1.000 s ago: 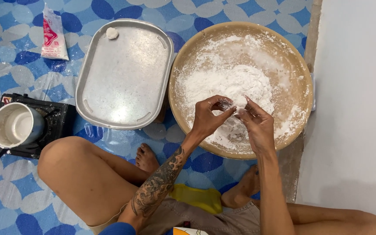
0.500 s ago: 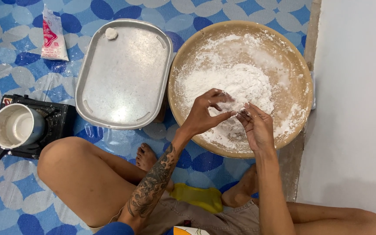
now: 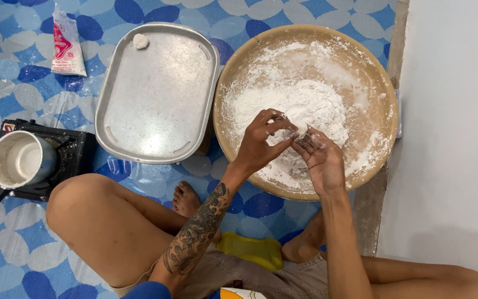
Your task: Manually pinching off pieces of dough, rolling them into small balls, and arranging them on a metal tray.
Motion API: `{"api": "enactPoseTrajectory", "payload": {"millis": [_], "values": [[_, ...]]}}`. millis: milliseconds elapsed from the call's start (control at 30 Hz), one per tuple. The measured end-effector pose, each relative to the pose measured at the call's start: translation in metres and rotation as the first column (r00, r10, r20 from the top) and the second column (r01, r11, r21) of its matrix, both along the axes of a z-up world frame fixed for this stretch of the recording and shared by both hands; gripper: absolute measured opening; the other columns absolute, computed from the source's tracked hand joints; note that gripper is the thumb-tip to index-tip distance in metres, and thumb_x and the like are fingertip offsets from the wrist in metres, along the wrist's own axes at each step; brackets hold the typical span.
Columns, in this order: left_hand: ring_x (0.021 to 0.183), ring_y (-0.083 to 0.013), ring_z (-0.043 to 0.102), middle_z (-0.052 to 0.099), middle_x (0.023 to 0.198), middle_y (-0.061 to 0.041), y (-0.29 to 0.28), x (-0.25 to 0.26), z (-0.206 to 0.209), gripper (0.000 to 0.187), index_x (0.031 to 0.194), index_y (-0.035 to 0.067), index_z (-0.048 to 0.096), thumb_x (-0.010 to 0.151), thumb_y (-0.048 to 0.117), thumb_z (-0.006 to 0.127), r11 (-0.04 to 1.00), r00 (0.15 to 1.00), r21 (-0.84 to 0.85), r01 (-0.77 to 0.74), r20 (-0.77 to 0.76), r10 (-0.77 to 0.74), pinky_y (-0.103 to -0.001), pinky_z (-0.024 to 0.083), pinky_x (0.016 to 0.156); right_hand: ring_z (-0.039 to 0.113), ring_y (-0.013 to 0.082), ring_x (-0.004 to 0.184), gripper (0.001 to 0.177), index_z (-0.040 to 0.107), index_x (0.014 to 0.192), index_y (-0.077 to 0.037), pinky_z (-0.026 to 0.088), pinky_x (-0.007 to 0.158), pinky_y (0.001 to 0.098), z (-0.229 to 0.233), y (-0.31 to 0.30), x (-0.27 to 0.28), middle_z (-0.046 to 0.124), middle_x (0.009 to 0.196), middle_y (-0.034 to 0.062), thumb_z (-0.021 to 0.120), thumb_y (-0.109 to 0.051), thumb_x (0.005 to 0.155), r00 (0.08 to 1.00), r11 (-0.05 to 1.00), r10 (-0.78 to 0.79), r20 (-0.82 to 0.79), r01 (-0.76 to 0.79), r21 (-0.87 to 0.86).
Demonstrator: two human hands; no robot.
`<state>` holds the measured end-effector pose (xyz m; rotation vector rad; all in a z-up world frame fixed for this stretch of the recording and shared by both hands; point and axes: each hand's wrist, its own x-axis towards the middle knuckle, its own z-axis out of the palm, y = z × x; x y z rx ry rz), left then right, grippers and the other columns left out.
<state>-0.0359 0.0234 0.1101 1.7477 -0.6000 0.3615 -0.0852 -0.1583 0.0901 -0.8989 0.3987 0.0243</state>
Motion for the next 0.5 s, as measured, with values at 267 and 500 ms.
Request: {"api": "enactPoseTrajectory", "payload": {"millis": [267,500], "values": [[0.082,-0.0222,0.069,0.071,0.093,-0.015,0.005,0.002,-0.02,0.043,0.118,0.004,0.069,0.079,0.011,0.088,0.987,0.941,-0.121,0.107,-0.307,-0.139,-0.03,0.058,0.066,0.077,0.0259,0.092,0.016,0.073,0.109,0.0,0.067,0.087,0.0379,-0.035,-0.001,0.001,0.075,0.1,0.0152,0.076,-0.003,0.093,0.991,0.969,-0.12,0.066,0.131,-0.208],[0.088,-0.0196,0.067,0.074,0.097,-0.02,0.007,-0.003,-0.031,0.029,0.112,0.0,0.076,0.086,0.012,0.083,0.965,0.786,-0.251,0.071,-0.582,-0.209,-0.034,0.061,0.075,0.071,0.0189,0.102,0.031,0.073,0.117,0.0,0.064,0.09,0.0364,-0.012,0.013,-0.004,0.073,0.106,0.0141,0.079,0.004,0.087,0.992,0.868,0.011,0.129,0.055,-0.493]]}}
